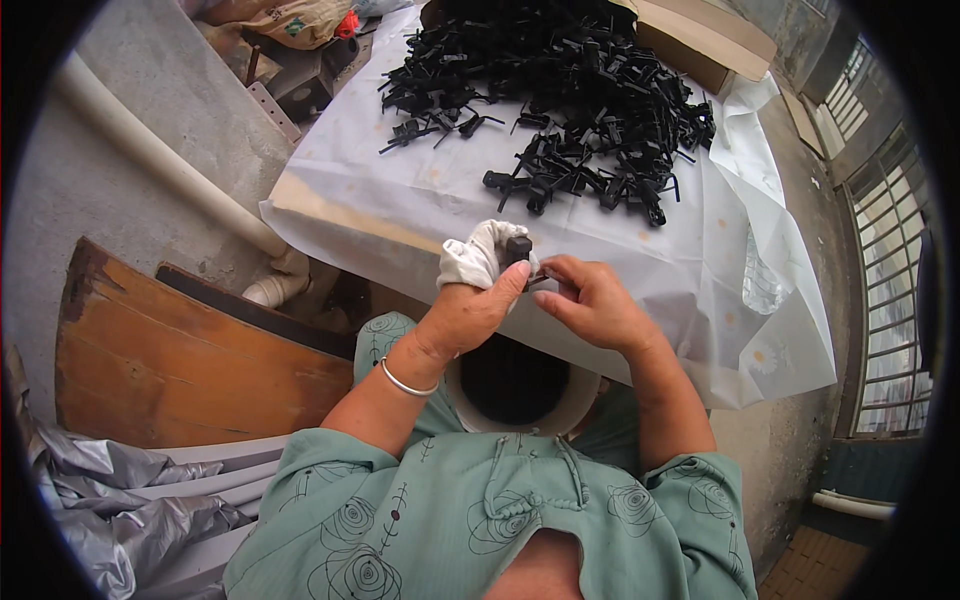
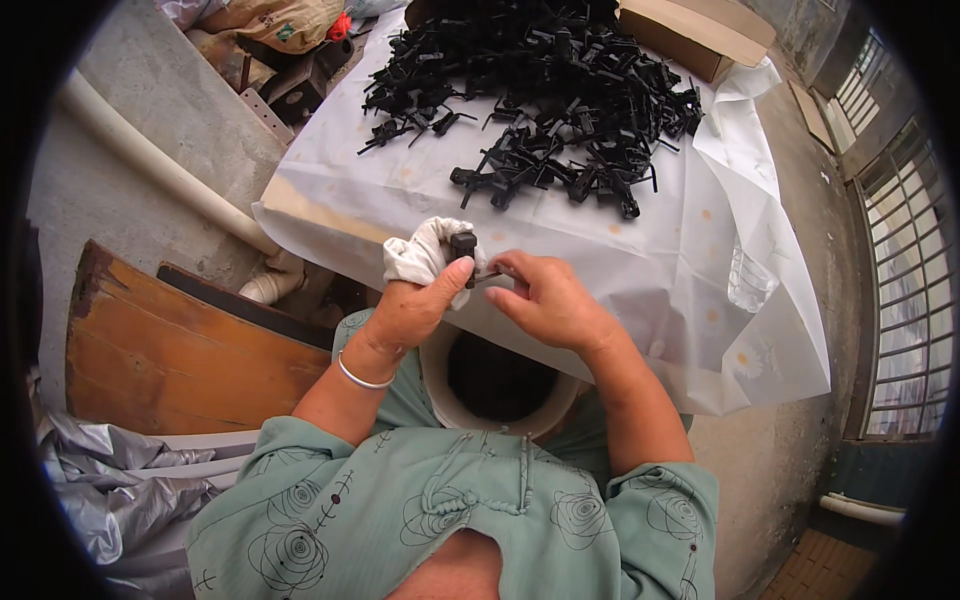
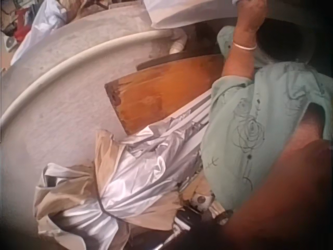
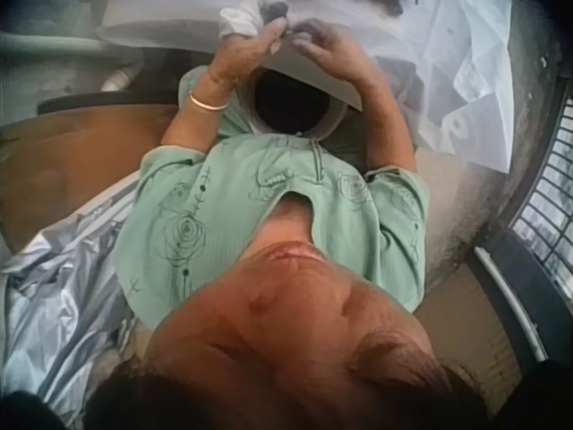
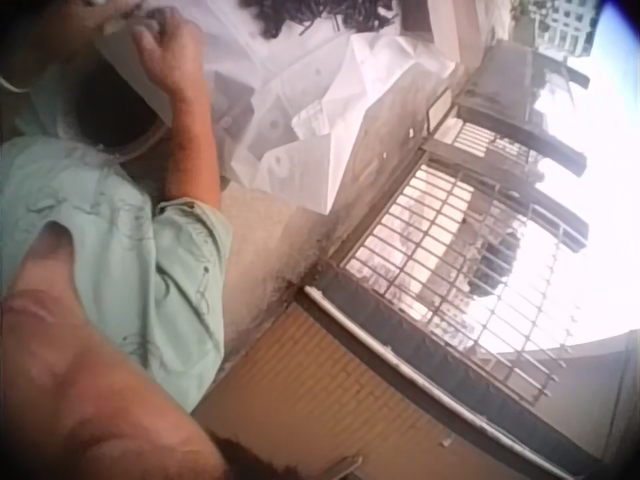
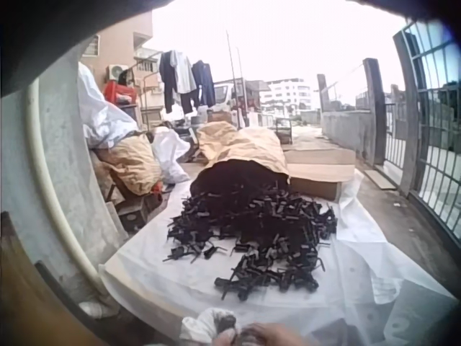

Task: Cleaning small black plastic components by wiping them with a white cloth at a workstation.

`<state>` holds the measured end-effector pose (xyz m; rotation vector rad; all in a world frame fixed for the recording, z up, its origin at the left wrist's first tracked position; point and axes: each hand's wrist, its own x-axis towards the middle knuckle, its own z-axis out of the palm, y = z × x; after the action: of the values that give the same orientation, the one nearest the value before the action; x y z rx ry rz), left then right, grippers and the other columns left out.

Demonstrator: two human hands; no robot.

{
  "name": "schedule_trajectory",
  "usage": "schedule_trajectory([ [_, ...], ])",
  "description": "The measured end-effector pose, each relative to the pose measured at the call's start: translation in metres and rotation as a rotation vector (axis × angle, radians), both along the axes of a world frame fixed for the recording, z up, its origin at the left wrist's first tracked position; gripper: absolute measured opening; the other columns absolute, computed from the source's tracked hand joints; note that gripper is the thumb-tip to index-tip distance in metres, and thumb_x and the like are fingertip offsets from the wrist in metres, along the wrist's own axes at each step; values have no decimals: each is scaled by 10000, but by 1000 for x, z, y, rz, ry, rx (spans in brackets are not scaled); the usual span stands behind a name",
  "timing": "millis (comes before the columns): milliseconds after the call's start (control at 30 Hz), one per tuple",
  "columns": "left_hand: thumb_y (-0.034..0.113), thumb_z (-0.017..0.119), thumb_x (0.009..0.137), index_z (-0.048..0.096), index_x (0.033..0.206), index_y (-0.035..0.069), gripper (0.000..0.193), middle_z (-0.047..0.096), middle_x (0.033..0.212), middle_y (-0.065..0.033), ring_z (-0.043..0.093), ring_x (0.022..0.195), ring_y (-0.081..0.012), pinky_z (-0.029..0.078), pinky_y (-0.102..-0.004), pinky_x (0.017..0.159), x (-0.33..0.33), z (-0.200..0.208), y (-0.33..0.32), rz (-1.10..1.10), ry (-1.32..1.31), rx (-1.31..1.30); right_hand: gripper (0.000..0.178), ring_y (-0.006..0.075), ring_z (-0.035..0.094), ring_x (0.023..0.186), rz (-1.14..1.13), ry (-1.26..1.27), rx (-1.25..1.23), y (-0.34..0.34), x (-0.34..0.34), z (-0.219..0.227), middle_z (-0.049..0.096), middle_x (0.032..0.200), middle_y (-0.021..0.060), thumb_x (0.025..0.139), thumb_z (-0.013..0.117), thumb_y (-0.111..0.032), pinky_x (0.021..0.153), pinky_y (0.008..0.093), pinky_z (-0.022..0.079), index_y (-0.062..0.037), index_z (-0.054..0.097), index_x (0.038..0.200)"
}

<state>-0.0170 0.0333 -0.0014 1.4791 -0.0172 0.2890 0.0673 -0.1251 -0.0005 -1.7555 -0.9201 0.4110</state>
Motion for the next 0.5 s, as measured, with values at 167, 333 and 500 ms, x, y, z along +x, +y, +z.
schedule_trajectory([
  [167, 91, 448, 902, 395, 1182, 36, 290, 524, 872, -18, 439, 654, -51, 395, -187, 555, 1, 6, -1, -41, 100, -108, 92, 59, 464, 575, -37, -301, 116, -6, 4, 0, 537, 645, 22, 772, 590, 2, 515, 227, 392, -3, 629, 854],
  [333, 63, 387, 878, 411, 1193, 32, 317, 499, 828, -7, 426, 607, -47, 386, -191, 531, -2, 12, -6, -112, 184, 87, 116, 60, 451, 553, 91, -40, 164, -8, 4, 8, 507, 627, 5, 769, 598, -2, 500, 224, 369, -12, 641, 875],
  [500, 64, 371, 860, 434, 1176, 30, 324, 488, 811, -2, 412, 587, -40, 377, -192, 511, -4, 10, -1, -139, 192, -116, 162, 61, 467, 578, 194, 33, 107, -12, 6, 8, 541, 670, 14, 757, 581, 2, 524, 221, 388, -14, 641, 907],
])
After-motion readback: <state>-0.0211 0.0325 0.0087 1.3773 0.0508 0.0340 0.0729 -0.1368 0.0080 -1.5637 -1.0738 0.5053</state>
